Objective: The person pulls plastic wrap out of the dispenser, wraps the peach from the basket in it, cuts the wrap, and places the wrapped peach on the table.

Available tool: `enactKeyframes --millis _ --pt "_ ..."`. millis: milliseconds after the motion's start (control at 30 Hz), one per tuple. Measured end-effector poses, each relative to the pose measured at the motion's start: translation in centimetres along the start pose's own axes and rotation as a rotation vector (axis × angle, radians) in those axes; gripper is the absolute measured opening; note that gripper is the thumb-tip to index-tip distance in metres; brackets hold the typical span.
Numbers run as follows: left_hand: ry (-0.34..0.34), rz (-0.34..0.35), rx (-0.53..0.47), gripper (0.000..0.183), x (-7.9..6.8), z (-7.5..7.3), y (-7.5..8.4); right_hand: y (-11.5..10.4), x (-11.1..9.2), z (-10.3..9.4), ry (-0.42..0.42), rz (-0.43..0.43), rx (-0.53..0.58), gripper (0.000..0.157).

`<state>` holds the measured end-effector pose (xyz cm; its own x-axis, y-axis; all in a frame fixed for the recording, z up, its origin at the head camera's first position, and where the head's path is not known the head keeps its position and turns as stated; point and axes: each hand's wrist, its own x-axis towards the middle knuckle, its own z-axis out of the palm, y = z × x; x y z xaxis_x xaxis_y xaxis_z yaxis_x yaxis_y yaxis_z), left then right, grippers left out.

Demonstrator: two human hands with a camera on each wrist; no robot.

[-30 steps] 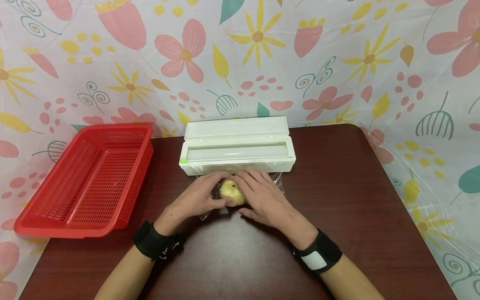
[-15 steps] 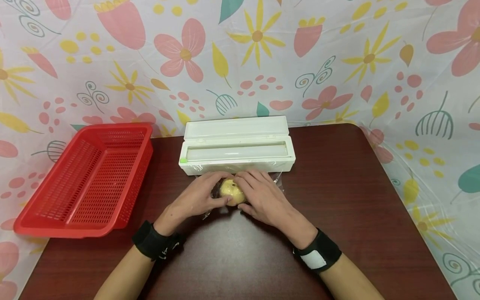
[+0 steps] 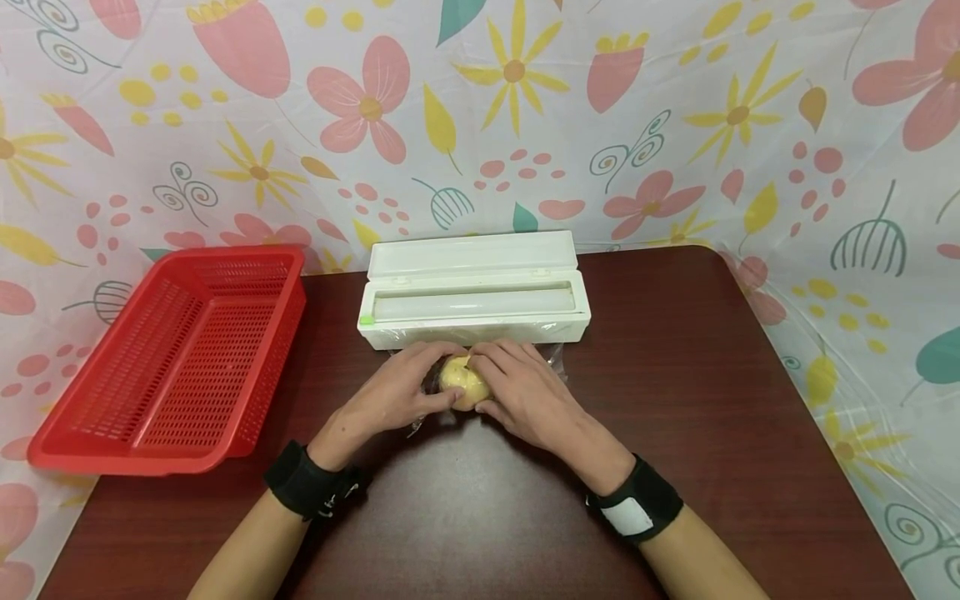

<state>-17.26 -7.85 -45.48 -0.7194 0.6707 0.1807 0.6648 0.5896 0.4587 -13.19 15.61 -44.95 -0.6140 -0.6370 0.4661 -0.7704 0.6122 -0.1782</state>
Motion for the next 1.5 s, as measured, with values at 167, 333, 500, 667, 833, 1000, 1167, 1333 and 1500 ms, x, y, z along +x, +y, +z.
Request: enactKeyframes --millis 167,333,500,667,833,1000,1167,1333,1500 --pt "0.001 -0.003 -0.012 0.052 0.04 -0.05 0.09 0.00 0.05 -0.03 -0.006 0.009 0.009 0.061" --pt "-0.006 -0.011 -0.023 0.052 0.04 -0.13 0.15 0.05 0.07 -0.14 -0.002 0.007 0.021 0.059" --pt "-0.005 0.003 -0.042 0.052 0.10 -0.19 0.15 0.20 0.02 -0.10 -0.004 0.004 0.026 0.058" --pt "-0.005 -0.004 -0.039 0.052 0.11 -0.18 0.20 0.33 0.01 -0.04 -0.020 0.016 0.032 0.058" --pt "0.016 -0.015 -0.032 0.052 -0.08 0.00 0.15 0.37 -0.01 -0.01 -0.038 0.030 0.043 0.059" --pt "0.057 0.017 -0.040 0.049 -0.16 0.07 0.08 0.33 0.04 0.01 -0.047 0.042 0.041 0.061" --pt "0.058 0.019 -0.035 0.049 -0.17 0.03 0.13 0.27 -0.01 -0.01 -0.044 0.042 0.040 0.061" --pt "0.044 -0.004 -0.028 0.049 -0.15 -0.01 0.20 0.10 -0.07 -0.07 -0.051 0.056 0.043 0.062" --pt "0.035 -0.019 -0.026 0.049 -0.19 0.11 0.25 -0.02 -0.11 -0.07 -0.052 0.066 0.044 0.067"
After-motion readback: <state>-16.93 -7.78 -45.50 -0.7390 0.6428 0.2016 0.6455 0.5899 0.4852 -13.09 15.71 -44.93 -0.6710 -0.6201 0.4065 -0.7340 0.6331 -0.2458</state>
